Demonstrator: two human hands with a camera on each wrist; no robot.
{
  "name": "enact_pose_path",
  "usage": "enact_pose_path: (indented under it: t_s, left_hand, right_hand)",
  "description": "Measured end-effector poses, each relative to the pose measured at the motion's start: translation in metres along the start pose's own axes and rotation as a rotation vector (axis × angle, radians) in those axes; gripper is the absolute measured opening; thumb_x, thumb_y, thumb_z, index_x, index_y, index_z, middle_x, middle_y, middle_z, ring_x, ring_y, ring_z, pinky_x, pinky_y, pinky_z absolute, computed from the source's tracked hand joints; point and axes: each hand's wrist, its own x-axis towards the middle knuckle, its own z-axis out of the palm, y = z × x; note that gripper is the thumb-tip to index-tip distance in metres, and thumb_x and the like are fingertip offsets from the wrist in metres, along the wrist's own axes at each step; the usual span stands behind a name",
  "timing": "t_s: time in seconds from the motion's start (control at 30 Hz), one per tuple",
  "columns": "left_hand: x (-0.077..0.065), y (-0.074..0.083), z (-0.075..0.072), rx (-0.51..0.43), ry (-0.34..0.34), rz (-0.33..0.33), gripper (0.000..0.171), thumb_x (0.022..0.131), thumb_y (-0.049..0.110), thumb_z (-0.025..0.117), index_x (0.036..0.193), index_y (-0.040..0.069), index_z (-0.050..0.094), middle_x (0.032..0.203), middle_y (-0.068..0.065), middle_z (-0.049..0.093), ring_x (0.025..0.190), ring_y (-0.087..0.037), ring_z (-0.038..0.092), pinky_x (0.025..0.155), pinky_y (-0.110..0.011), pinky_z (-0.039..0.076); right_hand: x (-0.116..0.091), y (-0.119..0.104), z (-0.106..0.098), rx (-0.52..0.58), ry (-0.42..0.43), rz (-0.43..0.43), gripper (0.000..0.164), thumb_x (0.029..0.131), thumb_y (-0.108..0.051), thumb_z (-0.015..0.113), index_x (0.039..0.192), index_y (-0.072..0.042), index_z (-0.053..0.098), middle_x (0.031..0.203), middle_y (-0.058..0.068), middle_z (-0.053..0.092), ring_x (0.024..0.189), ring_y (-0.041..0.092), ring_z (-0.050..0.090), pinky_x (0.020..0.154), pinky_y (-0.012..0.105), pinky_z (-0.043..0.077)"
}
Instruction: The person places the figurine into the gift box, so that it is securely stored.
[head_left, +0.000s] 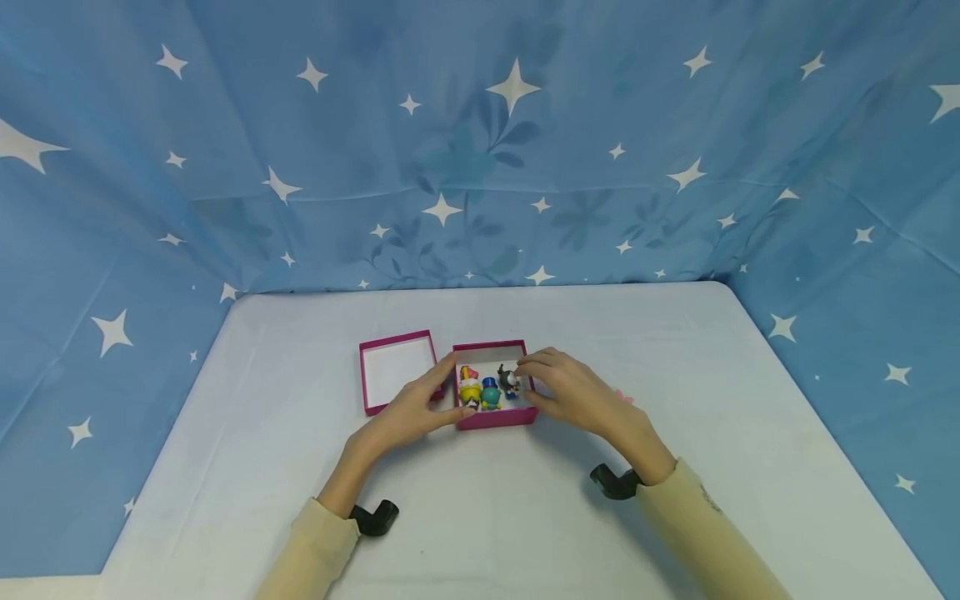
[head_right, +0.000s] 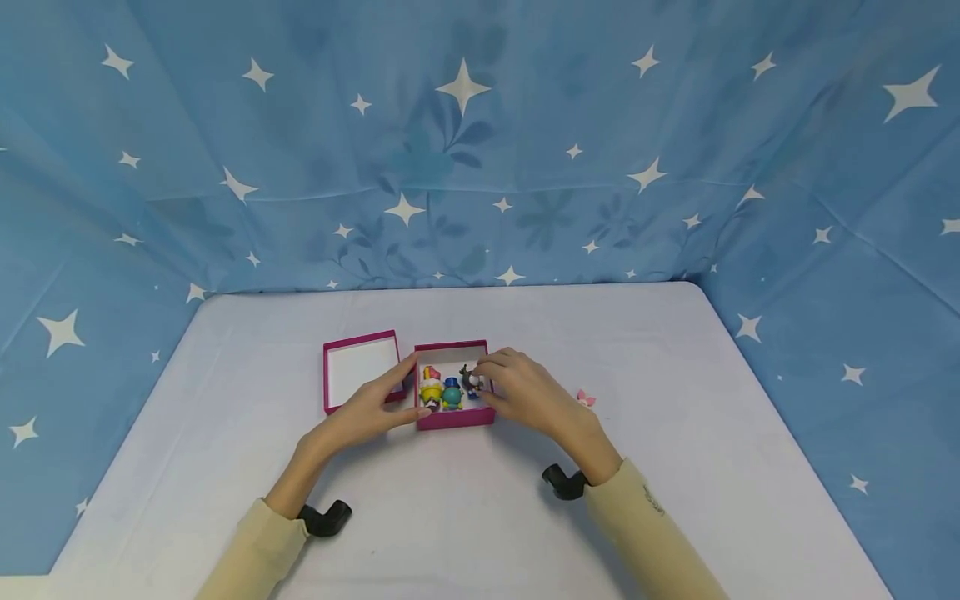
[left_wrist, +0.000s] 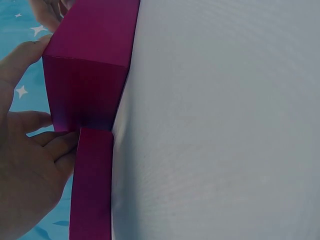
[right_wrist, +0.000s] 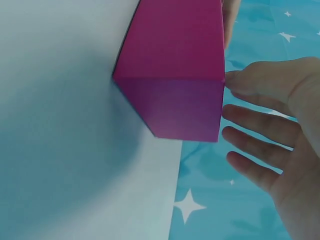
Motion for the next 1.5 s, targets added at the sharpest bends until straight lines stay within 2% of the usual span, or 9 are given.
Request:
enact_pose_path:
  t_s: [0.27,0.4,0.7,0.97,1.2,1.33,1.5]
  left_hand:
    - [0.001,0.0,0.0,-0.006,0.002,0.002,0.097,0.093,0.047,0.074,0.167,0.021,0.016,0.173,0.001,0.019,0.157,-0.027,0.028,0.123,-0.05,0.033]
    - [0.001,-0.002,0.0,-0.019,0.001,0.004,0.098,0.093,0.046,0.074,0.167,0.021,0.016,0.172,0.001,0.02,0.156,-0.026,0.029,0.122,-0.049,0.034]
    - [0.001,-0.003,0.001,-0.025,-0.004,-0.003,0.098,0.093,0.045,0.074,0.167,0.02,0.016,0.173,0.0,0.018,0.157,-0.028,0.026,0.122,-0.051,0.034]
    - [0.0,-0.003,0.0,-0.008,-0.012,-0.002,0.101,0.092,0.052,0.073,0.167,0.023,0.013,0.173,0.001,0.016,0.157,-0.029,0.026,0.123,-0.053,0.032]
    - [0.001,-0.005,0.001,-0.016,-0.018,0.003,0.099,0.092,0.051,0.073,0.167,0.026,0.014,0.173,0.001,0.017,0.157,-0.029,0.027,0.122,-0.053,0.034]
    - [0.001,-0.005,0.001,-0.017,-0.02,0.004,0.098,0.092,0.05,0.073,0.167,0.026,0.014,0.173,0.0,0.018,0.157,-0.029,0.026,0.122,-0.053,0.034]
    - [0.001,-0.004,0.0,-0.004,-0.012,0.009,0.098,0.092,0.049,0.074,0.167,0.025,0.014,0.173,-0.001,0.019,0.156,-0.03,0.029,0.121,-0.053,0.034]
  right_hand:
    - [-0.018,0.01,-0.005,0.044,0.012,0.071,0.039,0.088,-0.01,0.082,0.124,-0.002,0.071,0.126,0.012,0.07,0.12,0.031,0.065,0.099,0.047,0.057]
    - [-0.026,0.019,-0.005,0.043,0.022,0.101,0.039,0.089,-0.011,0.081,0.125,-0.002,0.07,0.126,0.013,0.07,0.12,0.032,0.065,0.098,0.049,0.058]
    - [-0.05,0.04,-0.002,0.035,-0.031,0.213,0.038,0.088,-0.008,0.081,0.124,0.001,0.07,0.124,0.017,0.07,0.118,0.036,0.066,0.098,0.052,0.057]
    - [-0.073,0.055,-0.005,0.016,-0.014,0.218,0.039,0.087,-0.007,0.081,0.122,0.005,0.069,0.123,0.021,0.07,0.115,0.038,0.067,0.096,0.052,0.058]
    - [-0.088,0.063,-0.003,0.057,-0.008,0.244,0.039,0.086,-0.007,0.082,0.121,0.007,0.069,0.123,0.024,0.068,0.087,0.023,0.069,0.08,0.041,0.063]
    - [-0.095,0.065,-0.002,0.085,0.025,0.254,0.039,0.085,-0.004,0.082,0.12,0.009,0.068,0.12,0.023,0.068,0.087,0.023,0.066,0.082,0.043,0.062]
    - [-0.103,0.068,0.001,0.078,0.07,0.272,0.039,0.085,-0.004,0.082,0.118,0.011,0.067,0.116,0.025,0.068,0.095,0.031,0.067,0.085,0.049,0.06]
